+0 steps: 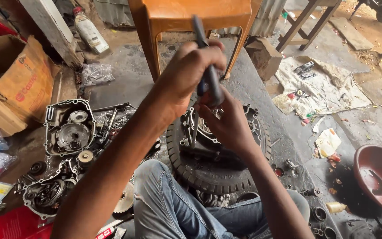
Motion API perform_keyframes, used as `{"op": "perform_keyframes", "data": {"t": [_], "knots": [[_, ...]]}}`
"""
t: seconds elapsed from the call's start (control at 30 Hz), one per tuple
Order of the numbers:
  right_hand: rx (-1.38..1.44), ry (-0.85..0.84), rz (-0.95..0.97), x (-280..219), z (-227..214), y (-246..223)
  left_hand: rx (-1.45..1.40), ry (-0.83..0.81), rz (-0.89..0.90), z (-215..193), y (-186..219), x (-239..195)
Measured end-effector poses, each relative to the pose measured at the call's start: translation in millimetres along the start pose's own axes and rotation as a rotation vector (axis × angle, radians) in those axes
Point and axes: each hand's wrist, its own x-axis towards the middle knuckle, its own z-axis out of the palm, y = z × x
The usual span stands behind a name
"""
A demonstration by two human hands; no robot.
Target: The person sits on the floor of a repair shop working on a motorcycle engine crankcase placed on a tire. The person uses a T-handle socket wrench to loosen and tighten bolts on the crankcase, taps a component with a hammer, and handles small engine parts and fasteners by hand.
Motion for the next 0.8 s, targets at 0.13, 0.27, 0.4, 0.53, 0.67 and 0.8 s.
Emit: {"op": "perform_keyframes", "data": {"t": [0.13,0.27,0.4,0.53,0.67,0.8], "knots": [[0.081,0.005,0.031,-10.0,-7.4,1.4,0.158,-0.695,-0.146,-11.0,55.7,10.9],[0.122,-0.099,-0.082,-17.3,-4.5,-2.1,0.823,-0.756,-0.176,9.6,91.6,1.2],[-0.077,-0.09,-0.033,-23.6,13.3,48.1,2.109,0.111,0.133,74.7,56.6,-37.0],[0.018,-0.038,-0.086,-30.6,23.4,63.7,2.29,0.692,0.344,87.2,10.7,-40.3],[0.116,-0.114,-0.05,-35.8,21.3,53.7,1.845,0.753,1.001,64.2,6.1,-33.0],[0.107,-0.069,0.2,-18.3,-4.5,-37.8,1.381,0.574,1.244,14.0,4.5,-25.5]]}}
